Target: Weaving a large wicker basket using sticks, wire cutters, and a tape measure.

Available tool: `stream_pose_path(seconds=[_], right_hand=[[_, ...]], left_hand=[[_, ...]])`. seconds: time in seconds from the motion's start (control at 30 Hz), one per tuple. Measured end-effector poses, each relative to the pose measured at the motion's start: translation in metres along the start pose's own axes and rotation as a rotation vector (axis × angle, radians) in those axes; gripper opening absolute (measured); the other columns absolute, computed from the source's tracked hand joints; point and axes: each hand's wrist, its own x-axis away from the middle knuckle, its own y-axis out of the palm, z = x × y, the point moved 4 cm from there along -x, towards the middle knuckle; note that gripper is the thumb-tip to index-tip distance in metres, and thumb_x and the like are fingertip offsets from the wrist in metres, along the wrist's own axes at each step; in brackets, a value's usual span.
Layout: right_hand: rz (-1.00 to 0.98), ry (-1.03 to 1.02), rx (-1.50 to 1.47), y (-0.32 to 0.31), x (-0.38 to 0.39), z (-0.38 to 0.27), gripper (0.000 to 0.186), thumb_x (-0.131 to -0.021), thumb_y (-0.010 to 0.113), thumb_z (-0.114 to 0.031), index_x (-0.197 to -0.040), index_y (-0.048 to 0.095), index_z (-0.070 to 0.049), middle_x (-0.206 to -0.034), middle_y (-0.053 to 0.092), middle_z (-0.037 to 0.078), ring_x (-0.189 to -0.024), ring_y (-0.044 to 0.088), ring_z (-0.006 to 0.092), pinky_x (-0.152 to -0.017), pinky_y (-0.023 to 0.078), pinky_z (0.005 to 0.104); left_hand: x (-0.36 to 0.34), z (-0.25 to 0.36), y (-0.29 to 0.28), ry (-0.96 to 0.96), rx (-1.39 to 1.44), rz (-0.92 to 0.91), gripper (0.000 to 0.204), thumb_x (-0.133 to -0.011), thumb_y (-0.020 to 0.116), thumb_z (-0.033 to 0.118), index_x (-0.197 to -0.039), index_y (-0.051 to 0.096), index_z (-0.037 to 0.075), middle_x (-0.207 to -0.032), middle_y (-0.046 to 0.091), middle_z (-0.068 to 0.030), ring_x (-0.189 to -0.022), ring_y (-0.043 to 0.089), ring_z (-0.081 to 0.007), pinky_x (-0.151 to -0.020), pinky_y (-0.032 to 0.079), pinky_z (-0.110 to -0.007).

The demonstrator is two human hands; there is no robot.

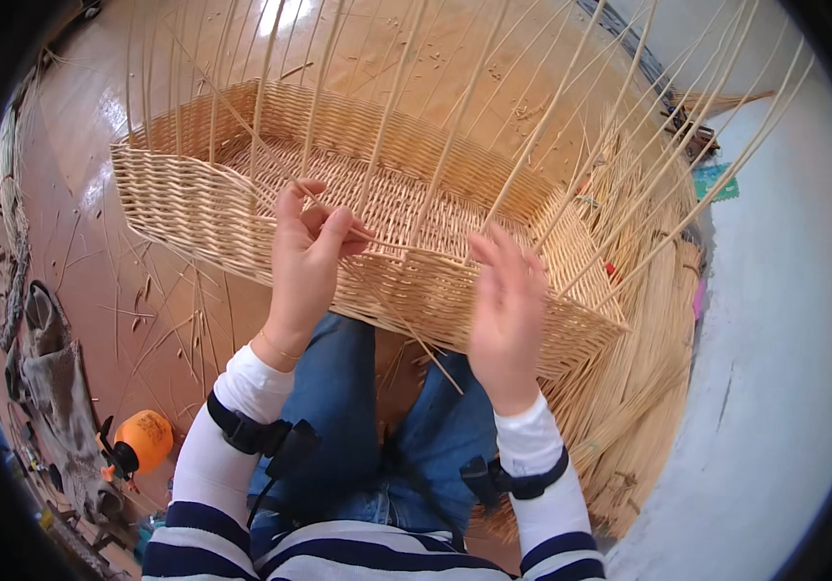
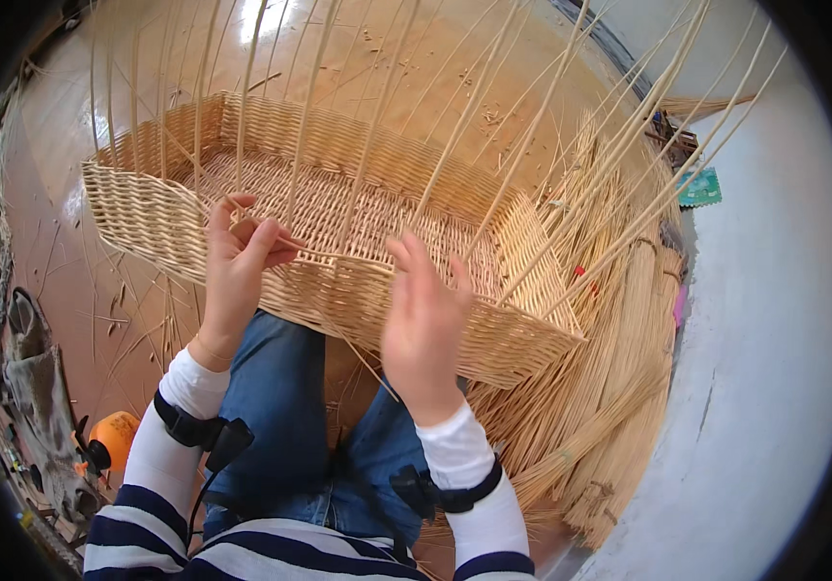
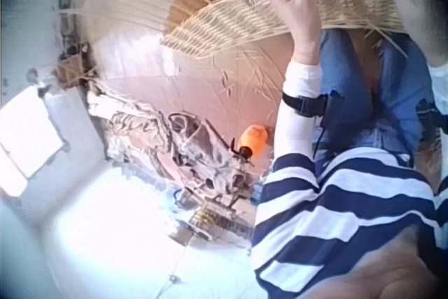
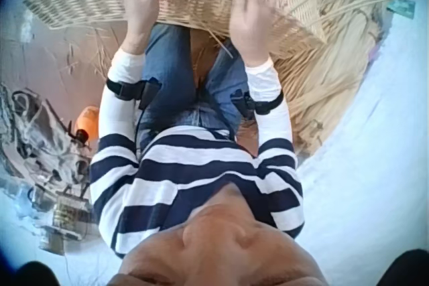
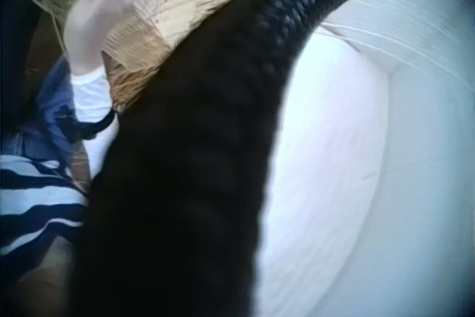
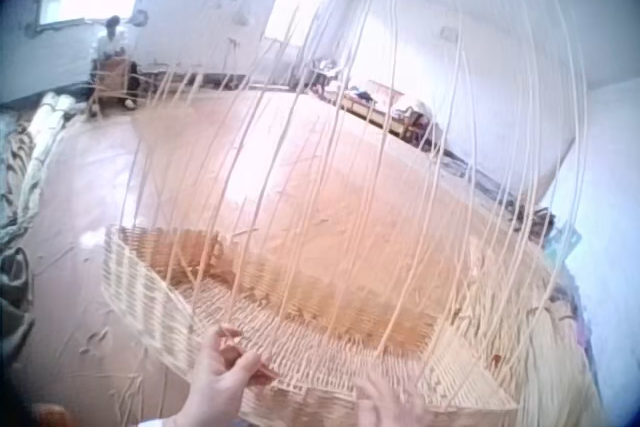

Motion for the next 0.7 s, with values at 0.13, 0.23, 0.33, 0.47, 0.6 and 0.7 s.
stream_pose_path(seconds=[0.13,0.23,0.33,0.47,0.6,0.7], right_hand=[[-0.333,0.15,-0.073,0.065,-0.019,-0.002,0.041,-0.094,0.059,-0.023,-0.128,0.049,-0.004,-0.102,0.071,0.011,-0.099,0.065,0.0253,-0.101,0.033,0.0443],[-0.449,0.261,-0.081,0.081,-0.02,0.002,0.04,-0.091,0.063,-0.029,-0.12,0.05,-0.005,-0.083,0.071,0.008,-0.082,0.065,0.0258,-0.091,0.038,0.0414],[-0.356,0.255,-0.021,0.087,-0.015,-0.001,0.032,-0.089,0.066,-0.029,-0.109,0.053,-0.007,-0.068,0.066,0.006,-0.065,0.062,0.0274,-0.08,0.039,0.0409],[-0.086,0.046,0.126,0.089,-0.01,-0.002,0.019,-0.088,0.065,-0.021,-0.099,0.055,-0.01,-0.058,0.058,0.003,-0.055,0.058,0.0284,-0.07,0.038,0.0405],[-0.046,-0.004,0.18,0.091,-0.007,-0.005,0.018,-0.087,0.063,-0.016,-0.102,0.056,-0.01,-0.064,0.061,0.004,-0.058,0.059,0.0285,-0.07,0.039,0.041],[-0.073,0.044,0.172,0.091,-0.007,-0.01,0.021,-0.085,0.062,-0.013,-0.105,0.057,-0.009,-0.084,0.066,0.008,-0.07,0.062,0.0271,-0.071,0.039,0.0411]], left_hand=[[-0.002,-0.005,-0.003,0.018,0.074,0.042,0.031,-0.097,0.055,0.006,-0.122,0.037,0.003,-0.088,0.061,-0.0082,-0.076,0.067,-0.0158,-0.066,0.057,-0.026],[-0.004,-0.004,-0.002,-0.017,0.071,0.04,0.032,-0.095,0.058,0.006,-0.122,0.041,0.006,-0.082,0.062,-0.0084,-0.072,0.066,-0.0141,-0.061,0.055,-0.027],[-0.012,0.011,0.006,0.173,-0.423,-0.039,0.035,-0.092,0.062,0.006,-0.123,0.045,0.005,-0.073,0.061,-0.011,-0.067,0.066,-0.0199,-0.058,0.053,-0.031],[-0.021,0.047,0.045,0.386,-0.947,-0.203,0.047,-0.085,0.061,0.004,-0.13,0.046,0.008,-0.068,0.063,-0.0173,-0.066,0.066,-0.0326,-0.06,0.051,-0.042],[-0.024,0.041,0.057,0.217,-0.943,-0.427,0.067,-0.079,0.062,0.003,-0.142,0.039,0.011,-0.075,0.065,-0.0199,-0.071,0.065,-0.0381,-0.062,0.051,-0.044],[-0.031,0.032,0.058,0.202,-0.804,-0.492,0.067,-0.078,0.062,0.001,-0.141,0.043,0.009,-0.075,0.065,-0.0179,-0.07,0.066,-0.0324,-0.062,0.051,-0.04]])
